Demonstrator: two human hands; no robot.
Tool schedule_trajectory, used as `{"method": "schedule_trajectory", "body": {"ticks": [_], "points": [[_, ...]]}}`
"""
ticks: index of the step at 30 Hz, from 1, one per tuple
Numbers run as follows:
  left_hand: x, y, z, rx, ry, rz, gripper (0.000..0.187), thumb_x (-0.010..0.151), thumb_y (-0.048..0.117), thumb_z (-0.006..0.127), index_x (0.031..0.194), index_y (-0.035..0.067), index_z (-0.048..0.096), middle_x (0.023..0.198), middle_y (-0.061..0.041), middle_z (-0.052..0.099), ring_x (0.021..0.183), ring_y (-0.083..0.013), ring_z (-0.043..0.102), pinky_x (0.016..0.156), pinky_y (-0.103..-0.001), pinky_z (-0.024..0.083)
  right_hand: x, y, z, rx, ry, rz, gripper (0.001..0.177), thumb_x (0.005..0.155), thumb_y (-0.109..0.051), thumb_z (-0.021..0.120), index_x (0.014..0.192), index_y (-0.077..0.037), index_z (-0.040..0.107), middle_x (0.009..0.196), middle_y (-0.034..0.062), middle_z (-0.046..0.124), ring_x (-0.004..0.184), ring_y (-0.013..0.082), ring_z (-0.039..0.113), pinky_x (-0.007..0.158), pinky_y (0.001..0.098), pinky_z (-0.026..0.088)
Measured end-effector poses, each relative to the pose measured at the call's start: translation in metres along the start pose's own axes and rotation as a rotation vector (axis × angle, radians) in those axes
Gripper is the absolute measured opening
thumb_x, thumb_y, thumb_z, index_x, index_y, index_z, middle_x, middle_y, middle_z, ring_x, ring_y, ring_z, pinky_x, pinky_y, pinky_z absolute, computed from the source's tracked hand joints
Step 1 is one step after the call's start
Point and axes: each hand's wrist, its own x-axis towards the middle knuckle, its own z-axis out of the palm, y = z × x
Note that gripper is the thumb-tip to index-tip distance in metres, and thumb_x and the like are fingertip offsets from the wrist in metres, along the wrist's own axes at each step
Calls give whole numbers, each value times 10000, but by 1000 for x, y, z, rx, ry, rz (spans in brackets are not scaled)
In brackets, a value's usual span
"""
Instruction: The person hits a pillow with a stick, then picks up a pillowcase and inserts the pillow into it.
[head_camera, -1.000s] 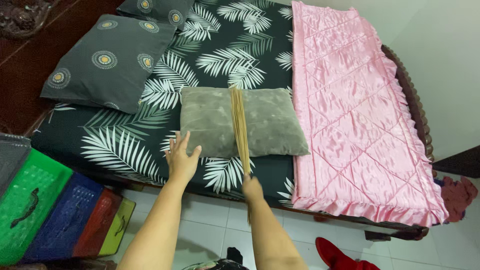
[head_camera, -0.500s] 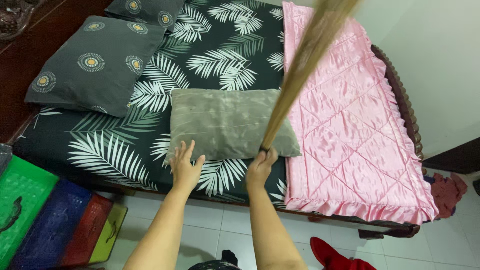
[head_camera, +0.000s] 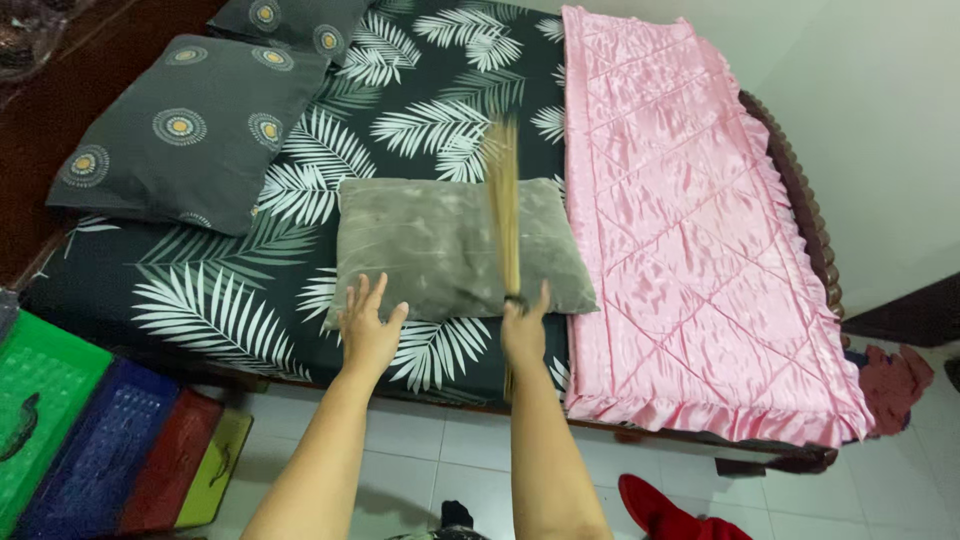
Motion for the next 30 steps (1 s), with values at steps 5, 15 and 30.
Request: {"method": "schedule_trajectory", "body": {"ticks": [5, 15, 30], "points": [[-5, 1, 6, 7, -33, -14, 687, 901, 399, 670, 1537, 264, 449, 1672, -114, 279, 1560, -326, 168, 1238, -558, 93, -24, -63, -36, 255, 396, -602, 574, 1046, -154, 552, 1596, -187, 391, 1379, 254, 648, 1193, 395, 672, 966, 434, 523], [-8, -2, 23, 24, -46, 2, 686, 901, 395, 677, 1534, 247, 456, 1657, -142, 296, 1553, -349, 189, 1232, -570, 110, -8, 165, 59, -258, -198, -18, 655, 955, -242, 524, 1586, -264, 349, 1065, 262, 698, 969, 417, 704, 862, 466, 548], [-13, 31, 55, -12, -114, 56, 668, 915, 398, 667, 1531, 241, 461, 1659, -147, 289, 1558, -354, 169, 1228, -584, 90, -6, -15, -62, 400, 235, -569, 509, 1051, -149, 518, 1550, -101, 432, 1499, 243, 557, 1364, 374, 584, 1076, 399, 460]]}}
